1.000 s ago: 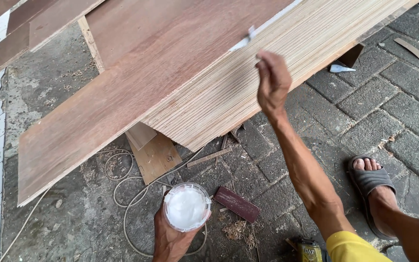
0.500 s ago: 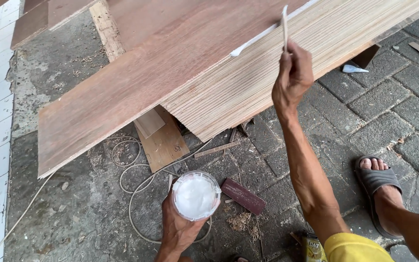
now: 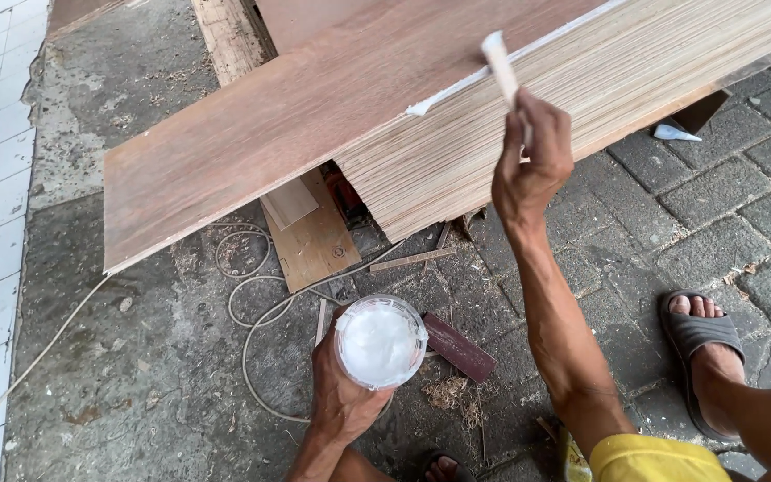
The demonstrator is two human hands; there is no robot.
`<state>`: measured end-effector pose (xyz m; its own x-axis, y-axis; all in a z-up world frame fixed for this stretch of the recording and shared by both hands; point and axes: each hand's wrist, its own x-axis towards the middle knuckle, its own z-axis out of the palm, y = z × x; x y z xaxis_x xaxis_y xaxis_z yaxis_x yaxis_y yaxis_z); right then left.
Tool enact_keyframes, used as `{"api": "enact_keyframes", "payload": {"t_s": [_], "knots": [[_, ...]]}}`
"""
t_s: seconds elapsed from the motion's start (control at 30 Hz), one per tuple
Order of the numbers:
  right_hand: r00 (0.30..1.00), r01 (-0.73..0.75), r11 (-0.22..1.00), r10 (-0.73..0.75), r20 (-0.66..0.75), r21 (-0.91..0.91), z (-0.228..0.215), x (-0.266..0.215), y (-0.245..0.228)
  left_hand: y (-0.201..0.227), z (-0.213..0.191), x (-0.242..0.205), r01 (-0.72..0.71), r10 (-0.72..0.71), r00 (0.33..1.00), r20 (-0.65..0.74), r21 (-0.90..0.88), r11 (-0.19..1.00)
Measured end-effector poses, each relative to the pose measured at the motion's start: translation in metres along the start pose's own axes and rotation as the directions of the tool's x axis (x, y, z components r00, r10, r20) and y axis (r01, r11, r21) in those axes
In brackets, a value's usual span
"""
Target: Applying white putty or wood filler to the edges of several long wooden boards using a small wooden stick to prepare them for finishing.
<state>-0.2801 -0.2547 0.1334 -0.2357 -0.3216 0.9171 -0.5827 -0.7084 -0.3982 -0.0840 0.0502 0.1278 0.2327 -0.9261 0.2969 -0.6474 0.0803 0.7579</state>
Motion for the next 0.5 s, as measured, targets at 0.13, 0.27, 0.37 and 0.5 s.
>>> {"api": "enact_keyframes", "payload": {"t_s": [0.13, 0.27, 0.37, 0.5], "knots": [[0.991, -0.109, 0.92, 0.132, -0.036, 0.375, 0.023, -0.022, -0.012, 0.006, -0.005, -0.002, -0.073, 0.071, 0.996, -0.049, -0.044, 0.996], [0.994, -0.077, 0.806, 0.017, 0.107, 0.587, 0.06, -0.062, -0.052, 0.031, -0.014, 0.002, -0.08, 0.076, 0.996, -0.041, -0.088, 0.993], [0.968, 0.043, 0.859, -0.163, 0.193, 0.51, 0.045, -0.073, -0.073, 0.041, -0.018, 0.002, -0.102, 0.096, 0.994, -0.051, -0.15, 0.983], [0.97, 0.156, 0.972, -0.184, 0.156, 0.176, 0.014, -0.032, -0.077, 0.042, -0.02, 0.0, -0.134, 0.126, 0.99, -0.059, -0.168, 0.977]]}}
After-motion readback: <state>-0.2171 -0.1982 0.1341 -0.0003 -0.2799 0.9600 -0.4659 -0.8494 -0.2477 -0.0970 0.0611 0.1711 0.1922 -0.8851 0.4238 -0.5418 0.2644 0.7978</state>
